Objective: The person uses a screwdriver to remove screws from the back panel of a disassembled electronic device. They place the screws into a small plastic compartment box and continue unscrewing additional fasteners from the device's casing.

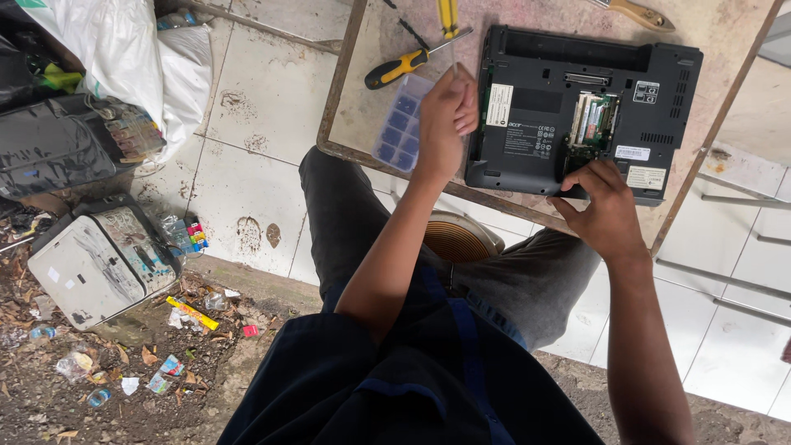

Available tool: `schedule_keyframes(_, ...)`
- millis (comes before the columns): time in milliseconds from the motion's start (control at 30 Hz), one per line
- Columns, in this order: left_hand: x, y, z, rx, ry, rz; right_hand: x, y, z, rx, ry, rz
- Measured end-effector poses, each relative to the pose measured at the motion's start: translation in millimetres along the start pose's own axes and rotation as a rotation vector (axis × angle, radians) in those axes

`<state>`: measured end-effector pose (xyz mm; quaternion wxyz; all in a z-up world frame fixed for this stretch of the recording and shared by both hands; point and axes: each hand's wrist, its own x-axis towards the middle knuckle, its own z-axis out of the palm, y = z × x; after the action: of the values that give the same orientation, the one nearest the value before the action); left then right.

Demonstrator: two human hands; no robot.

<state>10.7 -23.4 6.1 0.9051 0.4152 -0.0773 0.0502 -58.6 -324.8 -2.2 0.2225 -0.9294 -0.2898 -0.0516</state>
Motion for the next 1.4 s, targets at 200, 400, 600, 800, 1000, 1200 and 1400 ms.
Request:
schedule_keyframes(200, 5.5, 7.2, 8.3, 0.424, 0.071, 0.071, -3.7, -9.5, -1.6, -0.023, 0.031, 0.023)
schedule_keyframes(400, -19.8, 0.0, -6.4, 0.768, 0.130, 0.002, -9.1, -1.3, 7.9, -0.084, 0.048, 0.028)
schedule_keyframes(600, -26.5, -9.7, -5.4, 0.907, 0.083, -0.143, -13.8, 6.1, 1.9, 0.051, 0.033, 0.129)
schedule_keyframes(800, -30.3, -21.6, -5.7, 0.827, 0.073, -0.077, -13.5, 7.9, 0.6, 0.025, 0.031, 0.056)
schedule_keyframes(1000, 3.3, -9.7, 0.5, 0.353, 0.027, 0.004, -7.6, 2.3, -12.2, 0.021, -0.033, 0.048)
schedule_keyframes(1200, 74.4, -25.1, 7.0, 0.104, -0.120, 0.149, -2.1, -5.3, 0.2, 0.056, 0.040, 0.132)
schedule_keyframes(1400, 105.9, -68.0, -4.4, -0.114, -0.139, -0.046, -10.3, -3.8, 10.3, 0.062, 0.140, 0.115)
